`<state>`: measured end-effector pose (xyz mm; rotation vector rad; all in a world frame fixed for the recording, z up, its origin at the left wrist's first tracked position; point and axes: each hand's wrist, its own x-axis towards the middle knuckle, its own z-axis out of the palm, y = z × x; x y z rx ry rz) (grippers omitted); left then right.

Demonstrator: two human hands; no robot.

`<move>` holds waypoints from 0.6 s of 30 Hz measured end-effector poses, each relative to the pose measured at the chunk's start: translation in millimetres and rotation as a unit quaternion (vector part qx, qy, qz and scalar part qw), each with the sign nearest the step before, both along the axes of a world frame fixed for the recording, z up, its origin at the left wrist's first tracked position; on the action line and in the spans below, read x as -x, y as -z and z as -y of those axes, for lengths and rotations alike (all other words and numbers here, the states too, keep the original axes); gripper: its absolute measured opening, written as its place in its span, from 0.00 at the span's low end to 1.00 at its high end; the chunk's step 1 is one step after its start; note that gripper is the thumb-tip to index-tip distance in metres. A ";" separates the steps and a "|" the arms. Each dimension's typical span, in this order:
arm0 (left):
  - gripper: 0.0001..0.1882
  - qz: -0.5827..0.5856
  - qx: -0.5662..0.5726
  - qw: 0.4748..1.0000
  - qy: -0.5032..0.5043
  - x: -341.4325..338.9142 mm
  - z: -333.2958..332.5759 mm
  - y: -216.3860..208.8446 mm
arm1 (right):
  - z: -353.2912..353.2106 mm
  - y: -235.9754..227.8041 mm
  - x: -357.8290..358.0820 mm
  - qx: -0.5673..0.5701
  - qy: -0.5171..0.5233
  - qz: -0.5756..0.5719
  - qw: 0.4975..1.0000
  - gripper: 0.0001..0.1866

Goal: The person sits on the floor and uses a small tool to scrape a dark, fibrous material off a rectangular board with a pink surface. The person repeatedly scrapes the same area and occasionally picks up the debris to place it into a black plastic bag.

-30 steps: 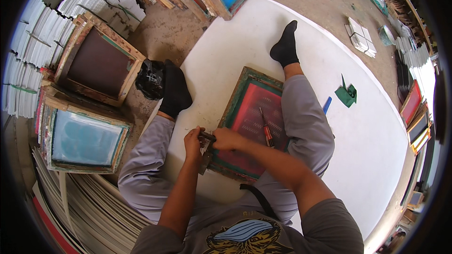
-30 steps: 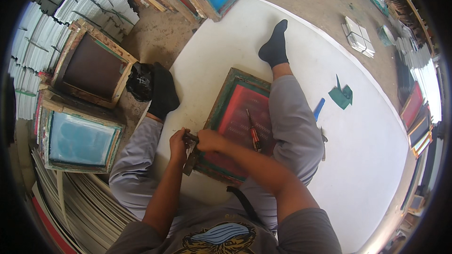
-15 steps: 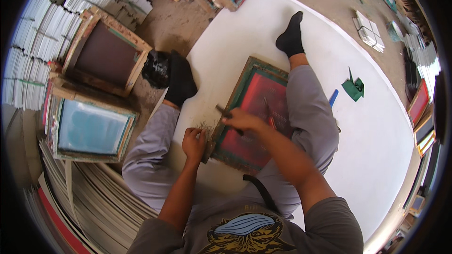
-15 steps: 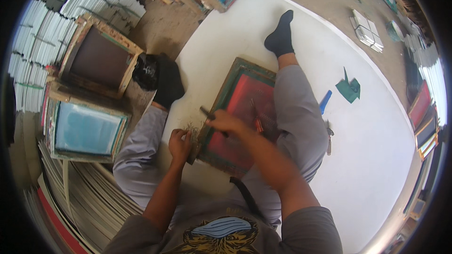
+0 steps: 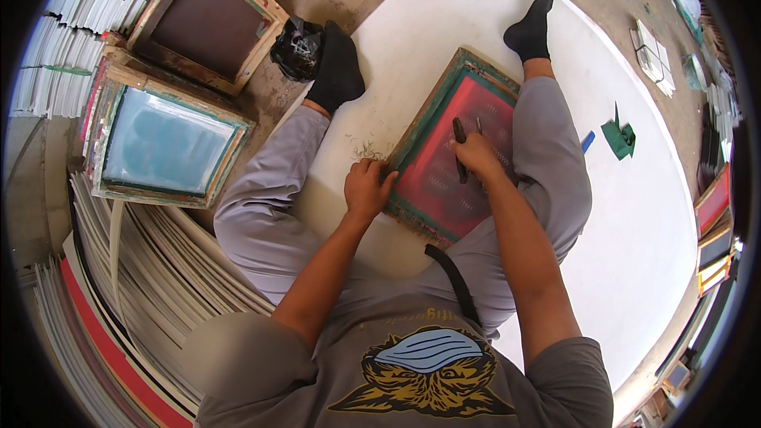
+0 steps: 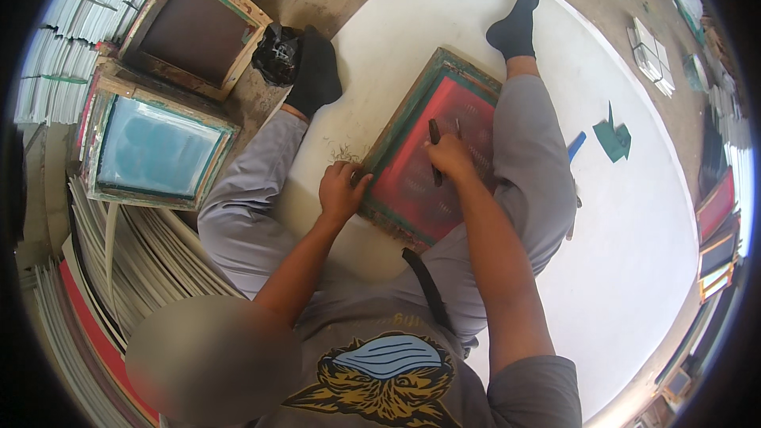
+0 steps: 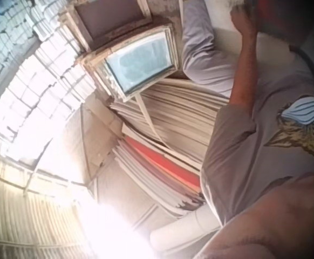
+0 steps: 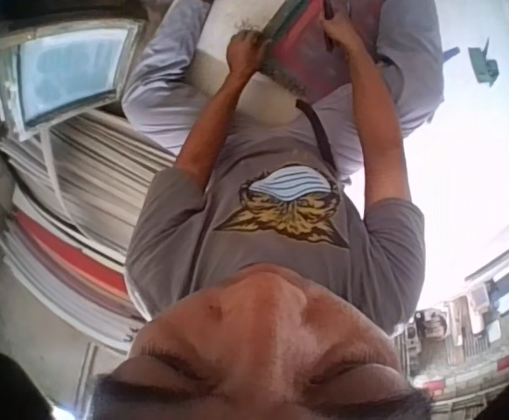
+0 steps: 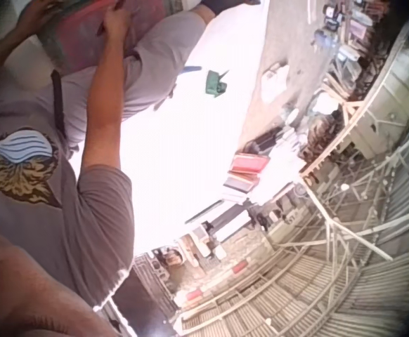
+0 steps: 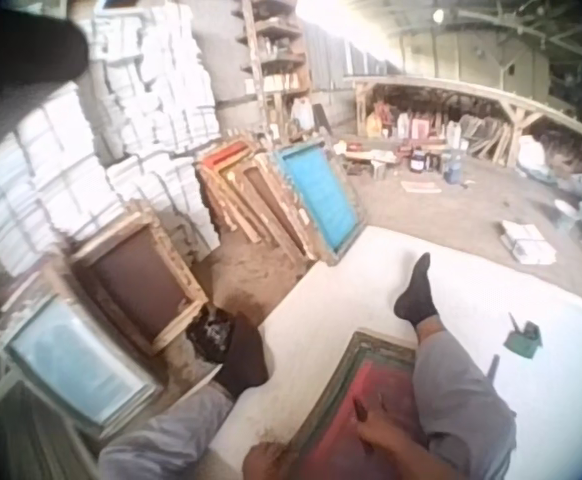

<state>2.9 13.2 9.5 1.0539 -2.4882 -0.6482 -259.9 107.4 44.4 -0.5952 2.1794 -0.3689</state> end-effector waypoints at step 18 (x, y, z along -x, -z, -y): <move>0.21 0.095 -0.211 0.970 -0.067 18.8 18.8 -19.3 | -12.6 27.5 -19.1 0.032 -0.017 0.016 0.999 0.16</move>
